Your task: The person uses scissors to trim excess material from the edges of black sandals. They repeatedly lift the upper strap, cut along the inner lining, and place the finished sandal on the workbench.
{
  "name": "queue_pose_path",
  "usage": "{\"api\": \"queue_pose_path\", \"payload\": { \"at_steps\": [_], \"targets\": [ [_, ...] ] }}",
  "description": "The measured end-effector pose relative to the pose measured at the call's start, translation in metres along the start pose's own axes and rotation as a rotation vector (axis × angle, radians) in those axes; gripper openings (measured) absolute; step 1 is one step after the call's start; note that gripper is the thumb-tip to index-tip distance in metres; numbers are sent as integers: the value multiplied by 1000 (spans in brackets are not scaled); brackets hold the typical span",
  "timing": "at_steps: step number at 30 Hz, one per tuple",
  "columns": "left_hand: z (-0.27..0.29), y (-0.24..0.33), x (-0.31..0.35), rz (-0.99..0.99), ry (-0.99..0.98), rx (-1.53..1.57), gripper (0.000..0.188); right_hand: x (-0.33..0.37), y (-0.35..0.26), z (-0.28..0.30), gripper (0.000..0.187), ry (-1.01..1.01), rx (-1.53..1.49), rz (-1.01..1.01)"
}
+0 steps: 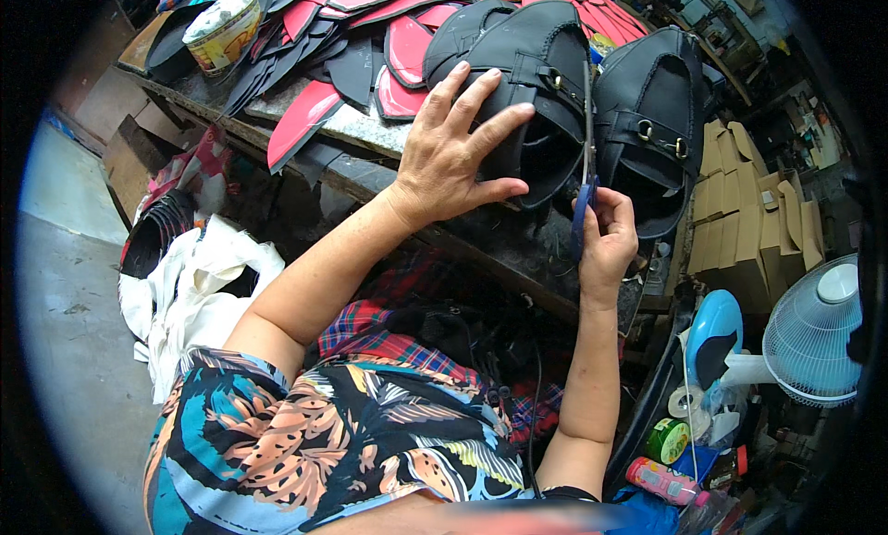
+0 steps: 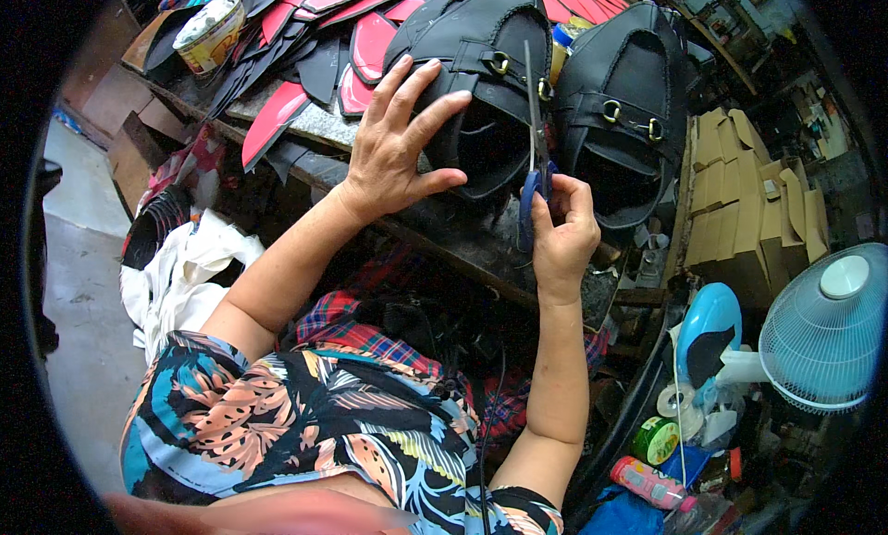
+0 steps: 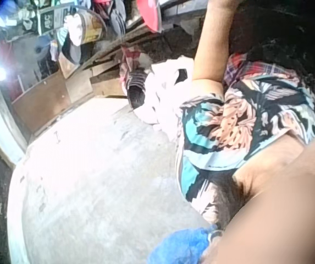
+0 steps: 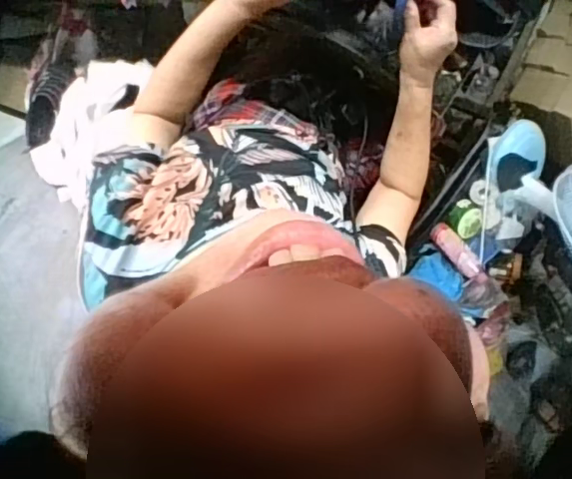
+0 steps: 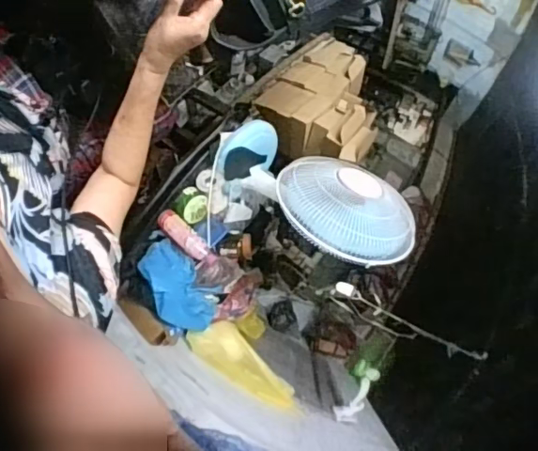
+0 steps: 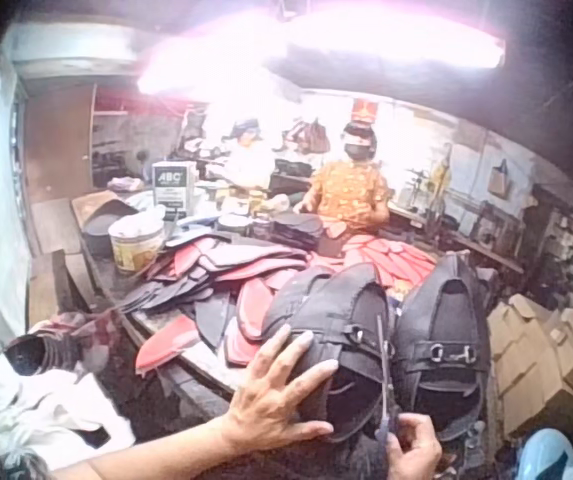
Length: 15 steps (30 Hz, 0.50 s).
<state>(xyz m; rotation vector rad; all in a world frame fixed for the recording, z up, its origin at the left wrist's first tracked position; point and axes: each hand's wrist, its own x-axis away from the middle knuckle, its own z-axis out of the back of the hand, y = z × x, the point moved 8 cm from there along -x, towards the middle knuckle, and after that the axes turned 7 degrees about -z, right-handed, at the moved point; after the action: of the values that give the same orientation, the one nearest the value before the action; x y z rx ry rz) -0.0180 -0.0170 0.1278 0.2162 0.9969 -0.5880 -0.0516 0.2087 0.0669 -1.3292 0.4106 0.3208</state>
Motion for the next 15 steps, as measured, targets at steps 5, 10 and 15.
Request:
{"api": "queue_pose_path", "payload": {
  "at_steps": [5,10,15],
  "targets": [
    [7,1,3,33,25,8,81,1,5,-5,23,-19,77,-39],
    [20,-1,-5,3,42,35,76,-3,-13,4,23,-43,157,-6],
    [35,-30,-30,77,94,164,55,-16,-58,25,40,-147,390,-2]
  ]
}}
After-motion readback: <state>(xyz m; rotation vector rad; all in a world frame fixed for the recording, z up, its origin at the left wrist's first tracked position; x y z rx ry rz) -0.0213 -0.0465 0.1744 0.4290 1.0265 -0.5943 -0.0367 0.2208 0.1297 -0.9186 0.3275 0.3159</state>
